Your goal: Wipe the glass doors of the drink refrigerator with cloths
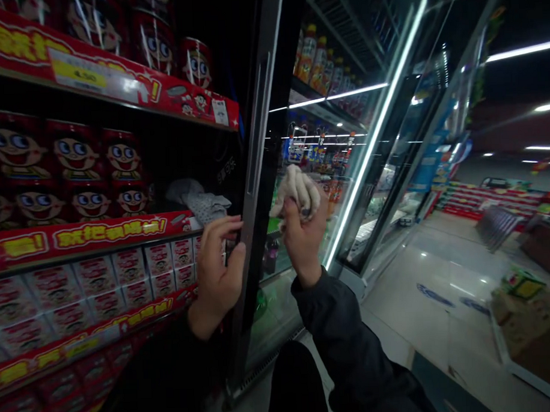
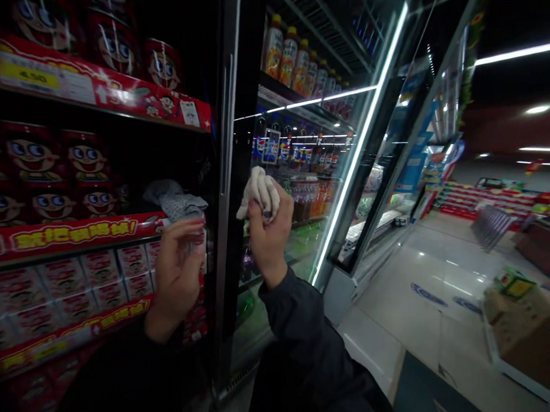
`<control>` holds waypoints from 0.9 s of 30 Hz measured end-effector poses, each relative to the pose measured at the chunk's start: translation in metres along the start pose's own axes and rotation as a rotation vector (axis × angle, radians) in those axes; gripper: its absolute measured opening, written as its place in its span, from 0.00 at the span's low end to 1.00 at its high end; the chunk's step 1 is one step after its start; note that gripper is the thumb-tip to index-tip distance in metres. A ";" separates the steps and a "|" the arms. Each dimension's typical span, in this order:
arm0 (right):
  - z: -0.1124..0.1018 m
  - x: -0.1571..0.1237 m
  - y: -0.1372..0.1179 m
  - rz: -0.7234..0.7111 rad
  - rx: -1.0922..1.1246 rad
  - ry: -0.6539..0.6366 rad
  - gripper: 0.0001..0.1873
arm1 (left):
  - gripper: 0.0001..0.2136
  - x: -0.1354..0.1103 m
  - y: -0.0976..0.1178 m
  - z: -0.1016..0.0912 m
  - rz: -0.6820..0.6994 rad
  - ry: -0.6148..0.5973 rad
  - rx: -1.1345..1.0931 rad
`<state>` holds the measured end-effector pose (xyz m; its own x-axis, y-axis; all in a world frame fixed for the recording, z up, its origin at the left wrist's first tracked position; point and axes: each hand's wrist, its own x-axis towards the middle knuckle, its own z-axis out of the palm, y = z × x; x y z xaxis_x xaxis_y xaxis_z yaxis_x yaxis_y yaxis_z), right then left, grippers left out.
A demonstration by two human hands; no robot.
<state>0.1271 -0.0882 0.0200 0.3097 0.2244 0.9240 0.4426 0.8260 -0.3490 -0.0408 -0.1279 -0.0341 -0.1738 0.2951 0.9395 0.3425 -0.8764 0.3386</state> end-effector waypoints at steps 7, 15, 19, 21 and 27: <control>0.059 -0.008 0.059 -0.231 -0.163 -0.203 0.35 | 0.24 0.044 -0.062 0.047 0.079 -0.059 0.064; 0.039 0.009 0.122 -0.447 -0.149 -0.254 0.32 | 0.33 0.037 -0.100 0.081 0.282 -0.074 0.198; 0.006 0.029 0.177 -0.351 -0.239 -0.141 0.31 | 0.35 0.033 -0.101 0.085 0.267 -0.054 0.280; -0.012 0.041 0.204 -0.176 -0.275 -0.075 0.33 | 0.34 0.033 -0.100 0.085 0.252 -0.035 0.313; -0.067 0.086 0.252 0.254 -0.420 0.059 0.30 | 0.30 0.032 -0.100 0.087 0.241 0.011 0.350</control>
<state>0.3222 0.1047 0.0007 0.4939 0.3521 0.7950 0.6442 0.4660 -0.6066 0.0001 0.0024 -0.0335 -0.0600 0.0921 0.9939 0.6672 -0.7369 0.1085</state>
